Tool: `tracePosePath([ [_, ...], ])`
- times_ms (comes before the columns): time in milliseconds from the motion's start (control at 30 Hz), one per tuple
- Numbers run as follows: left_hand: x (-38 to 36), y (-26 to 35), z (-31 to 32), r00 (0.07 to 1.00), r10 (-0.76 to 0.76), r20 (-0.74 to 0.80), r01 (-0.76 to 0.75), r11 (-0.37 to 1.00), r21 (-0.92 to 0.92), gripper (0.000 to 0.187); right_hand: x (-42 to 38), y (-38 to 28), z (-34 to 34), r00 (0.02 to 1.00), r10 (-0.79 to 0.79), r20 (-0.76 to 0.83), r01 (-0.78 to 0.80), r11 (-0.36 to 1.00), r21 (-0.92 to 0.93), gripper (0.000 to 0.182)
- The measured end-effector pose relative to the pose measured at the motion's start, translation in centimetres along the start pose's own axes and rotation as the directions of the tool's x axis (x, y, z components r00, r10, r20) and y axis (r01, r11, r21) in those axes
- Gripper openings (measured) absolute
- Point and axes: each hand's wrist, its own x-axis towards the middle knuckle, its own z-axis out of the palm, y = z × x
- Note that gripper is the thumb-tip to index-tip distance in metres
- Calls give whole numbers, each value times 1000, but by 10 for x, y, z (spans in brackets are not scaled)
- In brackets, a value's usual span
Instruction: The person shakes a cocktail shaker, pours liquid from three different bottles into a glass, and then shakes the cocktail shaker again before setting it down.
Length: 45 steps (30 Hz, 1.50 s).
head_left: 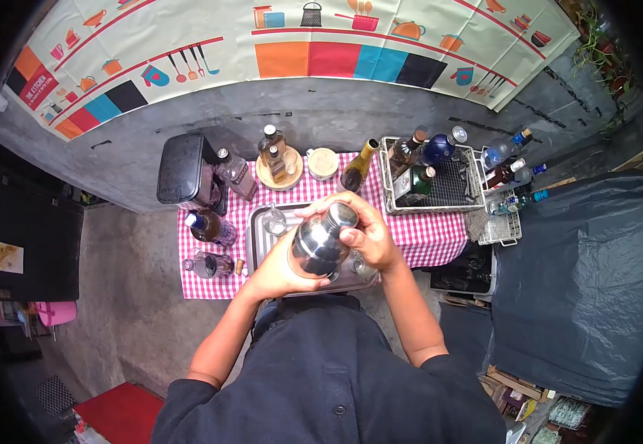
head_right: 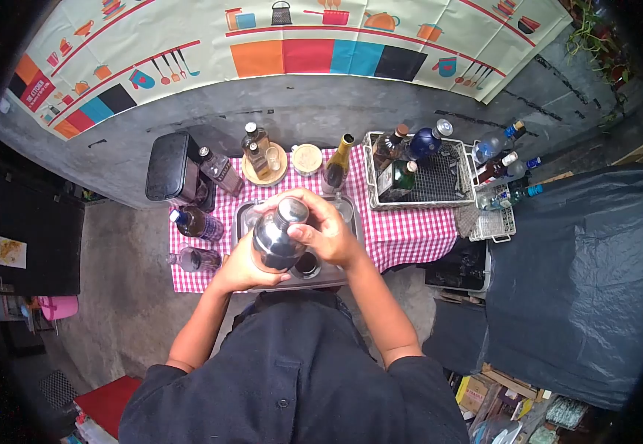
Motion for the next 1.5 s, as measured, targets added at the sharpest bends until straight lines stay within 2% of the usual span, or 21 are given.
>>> tracePosePath([
  [133, 0, 10, 3, 1000, -13, -3, 13, 1000, 2, 87, 6, -27, -14, 1000, -7, 3, 7, 999, 51, 66],
  [200, 4, 12, 1, 997, -79, -10, 79, 955, 286, 79, 9, -33, -22, 997, 5, 74, 1, 996, -84, 68],
  [267, 4, 12, 5, 995, -75, -65, 92, 945, 314, 74, 12, -39, -16, 974, 187, 126, -159, 966, -203, 66],
  [333, 3, 19, 7, 988, -47, -147, 112, 873, 475, 70, 14, -28, -18, 984, 140, 110, -114, 970, -215, 58],
  [400, 2, 20, 6, 983, 13, -183, 85, 852, 516, 69, 17, -25, -19, 982, 173, 70, -129, 903, -409, 48],
  [567, 6, 26, 7, 970, 93, -223, 86, 731, 676, 71, 20, -21, -13, 989, 132, -74, -149, 932, -330, 34],
  [700, 17, 22, 1, 981, -33, -192, 125, 865, 486, 78, 26, -15, -10, 984, 29, -176, -81, 952, -294, 26],
  [800, 24, -11, 3, 967, 144, -210, -53, 921, 385, 78, 23, -6, -14, 967, -74, -244, 71, 997, -24, 28],
  [833, 25, -8, 5, 972, 112, -206, -52, 960, 275, 83, 17, -1, -14, 957, -127, -261, 117, 992, -53, 31],
  [867, 24, -9, 7, 972, 118, -205, -58, 958, 280, 83, 12, 0, -8, 953, -151, -262, 119, 983, -137, 40],
  [933, 20, -20, 13, 959, 90, -271, -41, 983, 179, 83, 1, -4, -10, 976, -207, -61, 108, 715, -691, 58],
  [967, 19, -30, 15, 959, 54, -280, -13, 989, 147, 84, -5, 2, -8, 977, -206, -63, 107, 717, -689, 58],
  [1033, 17, -41, 21, 940, 24, -340, 36, 985, 170, 83, -19, 27, -9, 946, 41, -322, -182, 887, -424, 77],
  [1067, 16, -46, 24, 915, 1, -402, 81, 979, 187, 83, -27, 44, -13, 945, 38, -326, -182, 887, -424, 77],
  [1133, 16, -51, 21, 915, 15, -402, 87, 968, 236, 85, -31, 71, -18, 847, 163, -505, -131, 986, 100, 83],
  [1200, 12, -36, 21, 930, -184, -317, 268, 932, 244, 76, -38, 79, -16, 817, 233, -527, -104, 959, 263, 80],
  [1233, 12, -40, 19, 953, 33, -301, 118, 875, 470, 71, -41, 82, -15, 773, 336, -538, -89, 897, 433, 75],
  [1267, 11, -43, 19, 953, 35, -302, 118, 874, 472, 71, -46, 86, -14, 728, 440, -526, -62, 806, 589, 71],
  [1333, 13, -45, 19, 936, -138, -324, 263, 885, 384, 70, -52, 94, -13, 719, 464, -517, -33, 766, 642, 65],
  [1467, 11, -52, 12, 952, -164, -259, 227, 945, 236, 71, -48, 77, -9, 729, 392, -561, -28, 836, 549, 75],
  [1500, 11, -57, 9, 977, -105, -187, 128, 985, 116, 72, -47, 72, -9, 768, 216, -602, -73, 965, 254, 80],
])
